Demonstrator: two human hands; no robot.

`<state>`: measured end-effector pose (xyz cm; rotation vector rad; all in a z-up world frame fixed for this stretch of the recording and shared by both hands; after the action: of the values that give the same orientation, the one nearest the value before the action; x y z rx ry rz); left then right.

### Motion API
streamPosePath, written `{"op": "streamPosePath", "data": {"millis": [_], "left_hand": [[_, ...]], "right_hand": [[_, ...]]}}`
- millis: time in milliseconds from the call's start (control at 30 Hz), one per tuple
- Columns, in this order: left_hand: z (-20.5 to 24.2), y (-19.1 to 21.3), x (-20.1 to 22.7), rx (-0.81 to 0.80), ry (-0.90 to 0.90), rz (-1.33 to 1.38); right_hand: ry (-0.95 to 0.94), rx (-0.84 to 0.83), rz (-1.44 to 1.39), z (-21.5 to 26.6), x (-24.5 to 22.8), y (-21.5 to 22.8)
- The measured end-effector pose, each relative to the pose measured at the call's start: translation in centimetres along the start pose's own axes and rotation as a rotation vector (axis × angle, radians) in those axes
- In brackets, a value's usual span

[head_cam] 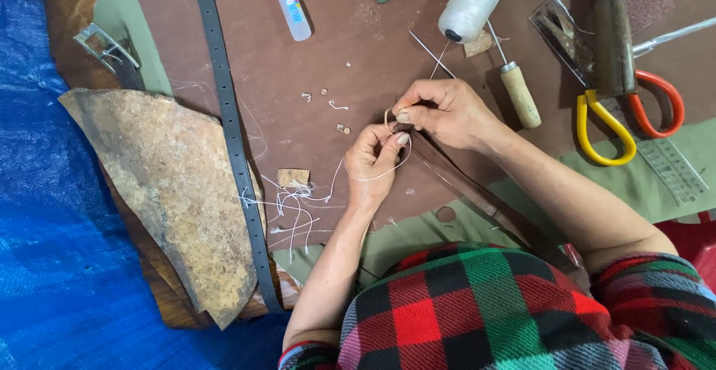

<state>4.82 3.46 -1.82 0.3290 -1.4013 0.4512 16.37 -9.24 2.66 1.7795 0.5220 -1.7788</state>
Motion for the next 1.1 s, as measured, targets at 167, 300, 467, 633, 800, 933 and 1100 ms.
{"op": "streamPosePath", "data": {"millis": [167, 300, 467, 633, 800, 933, 1100], "left_hand": [[-0.4, 0.0, 0.0, -0.013, 0.009, -0.018], [-0.3, 0.0, -0.1, -0.023, 0.032, 0.009], [-0.4, 0.1, 0.6, -0.04, 0.03, 0.023], [-0.4, 0.0, 0.3, -0.036, 0.016, 0.024], [-0.3, -0.4, 1.1, -0.036, -0.01, 0.068], [-0.3, -0.4, 0.8, -0.039, -0.031, 0.072], [-0.3, -0.1, 0.4, -0.045, -0.004, 0.085]], "right_hand": [[-0.004, 0.055, -0.03, 0.2, -0.2, 0.2], [-0.026, 0.118, -0.104, 0.5, 0.1, 0.0], [-0.009, 0.19, -0.135, 0.9, 0.5, -0.1], [0.153, 0.052, 0.09, 0.4, -2.3, 0.7], [0.329, -0.012, 0.37, 1.2, -5.7, 0.5], [0.324, 0.048, 0.285, 1.1, -3.7, 0.8], [0.133, 0.133, 0.058, 1.0, -2.0, 0.8]]}}
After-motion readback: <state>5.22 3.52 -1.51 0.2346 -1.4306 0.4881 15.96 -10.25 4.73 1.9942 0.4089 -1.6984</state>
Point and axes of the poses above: each hand's wrist, its own z-axis away from the middle knuckle, its own y-axis out of the back of the hand, x = y × z, the point moved 6 cm from there along -z, towards the middle knuckle, and after that the axes turned 7 degrees about z, right-handed, at the moved point
